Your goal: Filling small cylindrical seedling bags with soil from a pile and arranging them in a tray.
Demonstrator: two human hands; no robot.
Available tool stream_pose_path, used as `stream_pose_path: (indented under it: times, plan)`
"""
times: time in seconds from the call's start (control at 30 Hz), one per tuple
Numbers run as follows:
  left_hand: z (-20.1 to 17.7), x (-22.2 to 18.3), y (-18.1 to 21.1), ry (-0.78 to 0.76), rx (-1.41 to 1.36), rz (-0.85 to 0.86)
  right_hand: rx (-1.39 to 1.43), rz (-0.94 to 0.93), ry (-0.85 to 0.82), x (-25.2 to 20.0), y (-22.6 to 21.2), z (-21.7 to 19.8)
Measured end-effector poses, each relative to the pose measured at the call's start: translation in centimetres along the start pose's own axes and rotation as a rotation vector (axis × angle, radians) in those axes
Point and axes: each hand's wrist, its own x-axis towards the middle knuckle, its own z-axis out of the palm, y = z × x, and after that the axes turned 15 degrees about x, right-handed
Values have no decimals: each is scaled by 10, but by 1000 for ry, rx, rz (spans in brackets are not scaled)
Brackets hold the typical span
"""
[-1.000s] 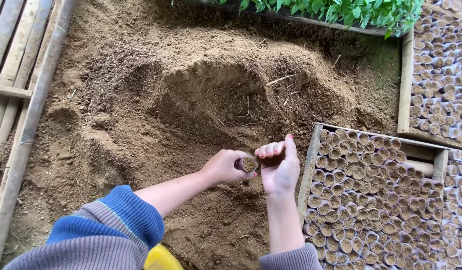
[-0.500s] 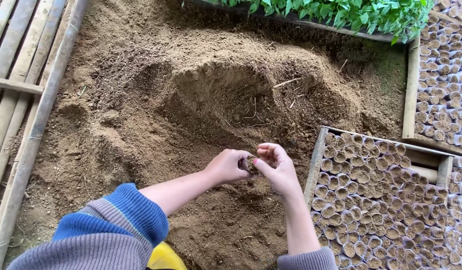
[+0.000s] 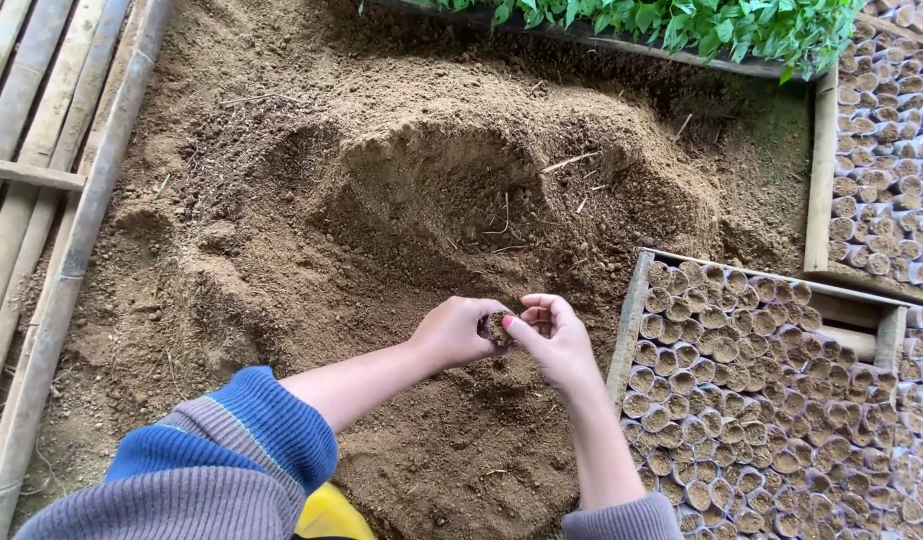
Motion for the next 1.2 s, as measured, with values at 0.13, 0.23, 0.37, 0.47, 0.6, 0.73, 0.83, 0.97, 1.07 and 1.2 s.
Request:
stream_pose_path:
  times: [0.13, 0.23, 0.37, 0.47, 0.6, 0.73, 0.83, 0.97, 1.07, 1.2]
  plan:
    - [-2, -3, 2, 1, 72, -17, 1, -4, -8, 2, 8, 1]
    - [0, -3, 0, 4, 91, -30, -22, -20, -8, 0, 0, -3]
    - [5, 0, -6, -8, 81, -25, -5, -39, -8, -8, -5, 4]
    - [6, -1, -6, 19, 63, 18, -124, -28, -50, -5, 2, 8]
    - [6, -4, -6, 37, 54, -3, -31, -41, 25, 0, 0, 8]
    - [3, -3, -2, 47, 65, 3, 7, -47, 20, 3, 3, 3]
    - [3, -5, 0, 23, 33, 1, 35, 19, -39, -5, -2, 5]
    - [1, -4, -2, 35, 63, -1, 83, 19, -46, 2, 1, 0]
    - [0, -5, 0, 10, 9, -6, -172, -39, -41, 11, 8, 0]
    - [12, 0, -13, 19, -7, -30, -10, -26, 2, 12, 1, 7]
